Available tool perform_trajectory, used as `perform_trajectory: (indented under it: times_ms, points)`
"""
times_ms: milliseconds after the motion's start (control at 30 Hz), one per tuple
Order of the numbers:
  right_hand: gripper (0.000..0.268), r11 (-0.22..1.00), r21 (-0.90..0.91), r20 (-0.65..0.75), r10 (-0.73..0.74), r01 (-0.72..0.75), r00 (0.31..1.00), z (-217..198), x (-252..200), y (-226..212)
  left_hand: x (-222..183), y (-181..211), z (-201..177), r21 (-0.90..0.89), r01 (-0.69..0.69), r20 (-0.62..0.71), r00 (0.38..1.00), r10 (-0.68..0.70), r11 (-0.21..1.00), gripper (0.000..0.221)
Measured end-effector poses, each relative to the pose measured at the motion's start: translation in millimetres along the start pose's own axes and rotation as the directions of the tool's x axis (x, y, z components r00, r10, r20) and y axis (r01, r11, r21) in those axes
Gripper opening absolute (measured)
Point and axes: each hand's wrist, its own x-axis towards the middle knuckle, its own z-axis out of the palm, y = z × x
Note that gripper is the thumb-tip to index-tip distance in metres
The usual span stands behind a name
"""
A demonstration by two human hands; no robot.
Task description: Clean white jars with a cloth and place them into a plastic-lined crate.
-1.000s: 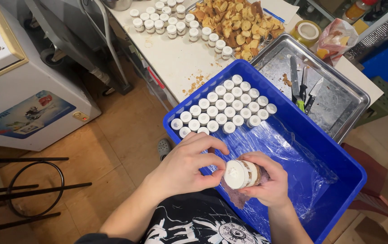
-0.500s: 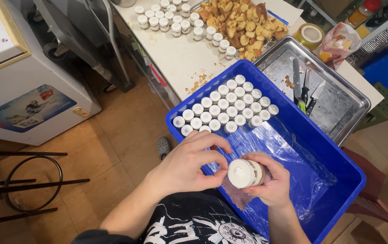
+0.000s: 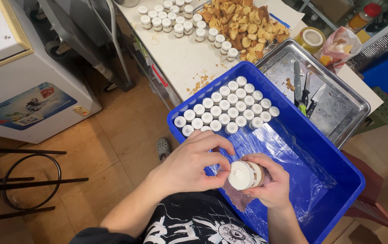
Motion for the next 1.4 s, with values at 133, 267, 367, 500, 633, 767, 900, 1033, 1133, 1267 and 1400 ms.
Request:
perform_trajectory:
  times_ms: [133, 267, 367, 500, 633, 767, 900, 1033, 1133, 1267, 1400]
  points:
    - [0.073, 1.000, 0.026, 0.006, -0.003, 0.003, 1.000, 1, 1, -1, 1, 1, -1, 0.003, 0.006, 0.008, 1.000, -0.006, 1.000, 0.016]
    - [0.074, 1.000, -0.019, 0.004, -0.020, 0.020, 1.000, 0, 1, -1, 2, 1, -1, 0.023, -0.006, 0.026, 1.000, 0.005, 1.000, 0.018]
    - [0.074, 0.999, -0.031, -0.006, -0.009, 0.009, 1.000, 0, 1, -2, 1, 1, -1, 0.024, -0.001, 0.030, 1.000, 0.001, 1.000, 0.019]
    - [0.072, 0.999, -0.033, -0.005, -0.009, 0.008, 1.000, -2, 2, -2, 0, 0, -2, 0.017, 0.014, 0.027, 1.000, -0.014, 1.000, 0.019]
    - [0.072, 1.000, -0.017, -0.028, 0.007, -0.007, 1.000, -9, -4, 8, -6, -14, -6, 0.015, 0.034, 0.022, 0.999, -0.035, 0.999, 0.017]
    - [0.081, 0.995, 0.091, -0.103, 0.058, -0.049, 0.993, -18, -14, 22, -24, -52, -5, -0.011, 0.221, -0.084, 0.972, -0.221, 0.975, 0.017]
    - [0.091, 0.962, 0.263, -0.203, 0.125, -0.069, 0.971, -17, -16, 29, -59, -96, 7, 0.008, 0.426, -0.265, 0.873, -0.408, 0.905, 0.012]
    - [0.090, 0.894, 0.435, -0.226, 0.221, -0.105, 0.949, -4, -5, 22, -77, -117, 14, -0.033, 0.620, -0.308, 0.740, -0.598, 0.784, 0.007]
    - [0.085, 0.867, 0.468, -0.207, 0.295, -0.170, 0.933, 3, 2, 16, -78, -115, 15, -0.070, 0.791, -0.249, 0.577, -0.778, 0.608, 0.024]
    - [0.085, 0.806, 0.557, -0.134, 0.326, -0.201, 0.936, 6, 8, 15, -74, -103, 29, -0.108, 0.751, -0.341, 0.588, -0.733, 0.652, 0.016]
    - [0.089, 0.714, 0.628, -0.038, 0.427, -0.311, 0.903, 14, 4, 12, -77, -93, 78, -0.509, 0.509, -0.268, 0.672, -0.690, 0.694, 0.010]
